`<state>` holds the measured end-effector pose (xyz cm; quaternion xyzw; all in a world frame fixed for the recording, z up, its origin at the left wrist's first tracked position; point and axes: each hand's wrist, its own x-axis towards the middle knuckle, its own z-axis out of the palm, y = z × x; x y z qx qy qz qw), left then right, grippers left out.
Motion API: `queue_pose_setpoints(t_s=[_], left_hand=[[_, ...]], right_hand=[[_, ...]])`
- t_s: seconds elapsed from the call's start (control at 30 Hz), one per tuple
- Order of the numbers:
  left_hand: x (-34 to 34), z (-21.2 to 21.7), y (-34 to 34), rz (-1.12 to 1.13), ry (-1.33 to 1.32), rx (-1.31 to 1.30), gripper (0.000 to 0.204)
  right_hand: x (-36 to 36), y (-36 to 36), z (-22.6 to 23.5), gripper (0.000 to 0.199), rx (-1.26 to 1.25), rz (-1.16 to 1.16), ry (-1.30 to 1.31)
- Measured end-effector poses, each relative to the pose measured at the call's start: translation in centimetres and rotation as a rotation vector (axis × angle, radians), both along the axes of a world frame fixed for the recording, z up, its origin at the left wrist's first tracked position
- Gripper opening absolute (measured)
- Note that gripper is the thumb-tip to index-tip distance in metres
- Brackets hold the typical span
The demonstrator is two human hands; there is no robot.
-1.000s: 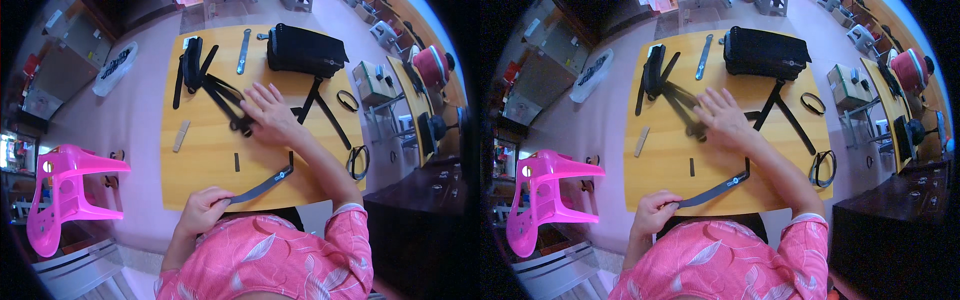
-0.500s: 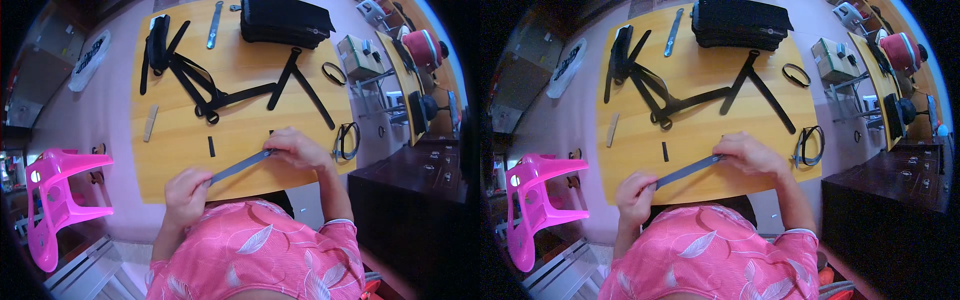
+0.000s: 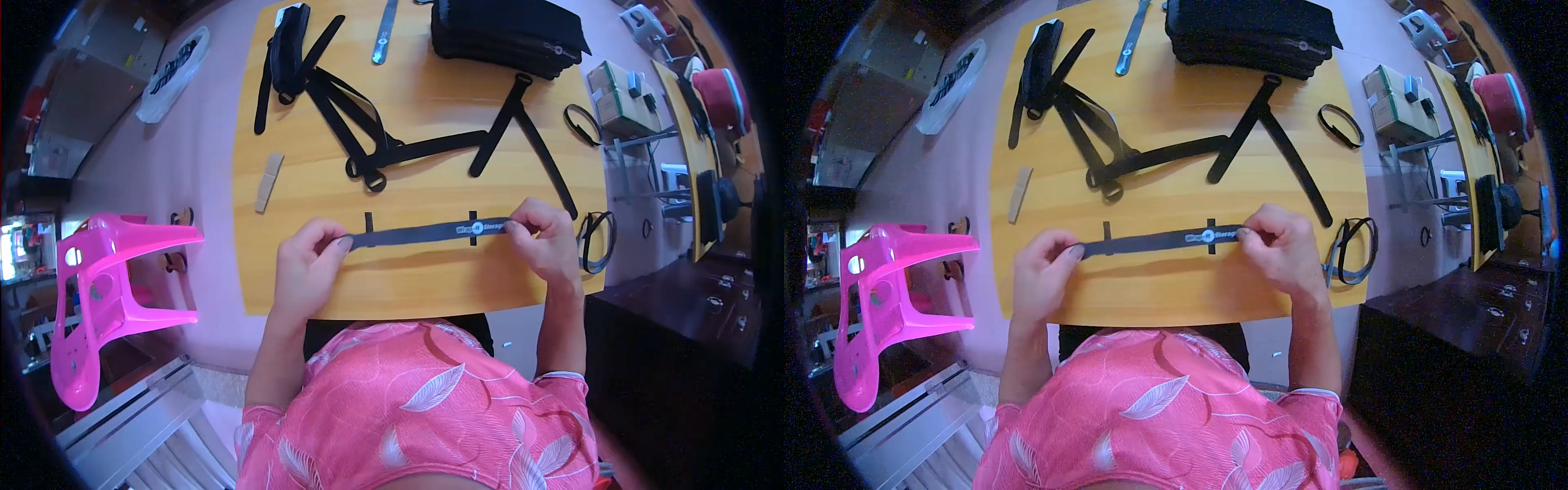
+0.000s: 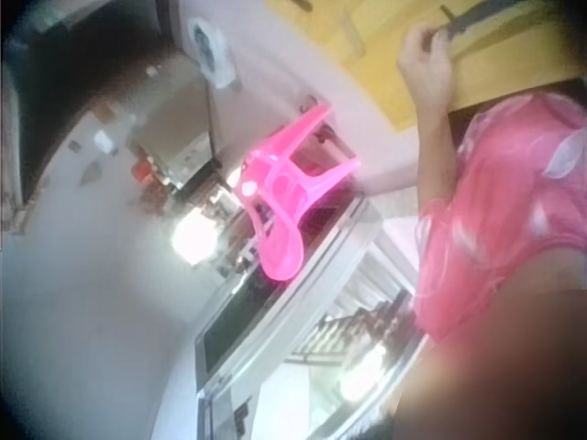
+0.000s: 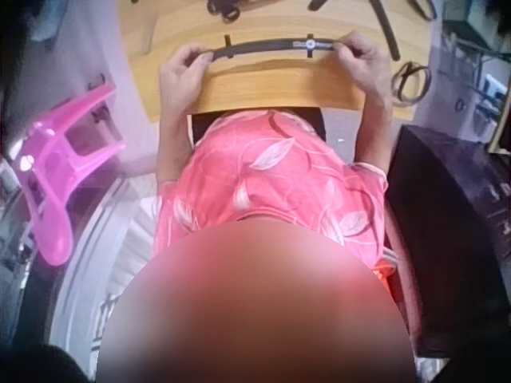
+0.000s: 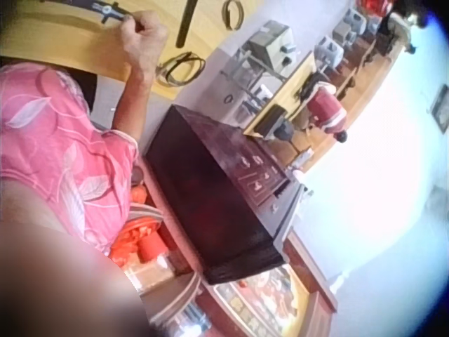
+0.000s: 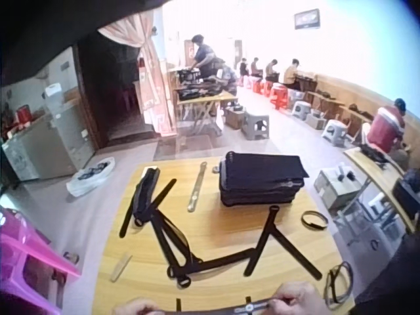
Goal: Inspecting and organizing various black equipment straps and textile components on a desk.
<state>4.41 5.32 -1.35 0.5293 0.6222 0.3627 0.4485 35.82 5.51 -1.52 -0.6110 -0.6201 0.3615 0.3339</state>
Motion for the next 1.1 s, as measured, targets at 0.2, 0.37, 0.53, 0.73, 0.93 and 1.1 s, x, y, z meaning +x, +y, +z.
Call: queue_pose_setpoints(t_s=[0.2, 0.37, 0.53, 0.73, 0.93, 1.1], left_hand=[[-0.3, -3.0, 4.2, -0.181, 0.110, -0.015, 0.015], [0.3, -3.5, 4.9, -0.126, 0.212, -0.008, 0.013], [0.3, -3.8, 4.8, -0.053, 0.206, 0.027, 0.008], [0.8, -4.0, 4.1, -0.019, 0.226, 0.119, 0.008], [1.5, -4.6, 4.0, -0.041, 0.286, 0.207, 0.006], [1.6, -4.5, 4.0, -0.057, 0.324, 0.257, 0.006]], right_hand=[[-1.0, 1.9, -0.9, 0.015, -0.073, -0.166, -0.181], [-1.3, 2.4, -1.6, 0.017, -0.102, -0.183, -0.239], [-1.5, 2.4, -2.1, 0.016, -0.101, -0.176, -0.246], [-1.5, 2.5, -2.3, 0.014, -0.109, -0.229, -0.247], [-1.3, 2.9, -2.4, 0.013, -0.091, -0.242, -0.296], [-1.4, 2.9, -2.6, 0.012, -0.085, -0.232, -0.332]])
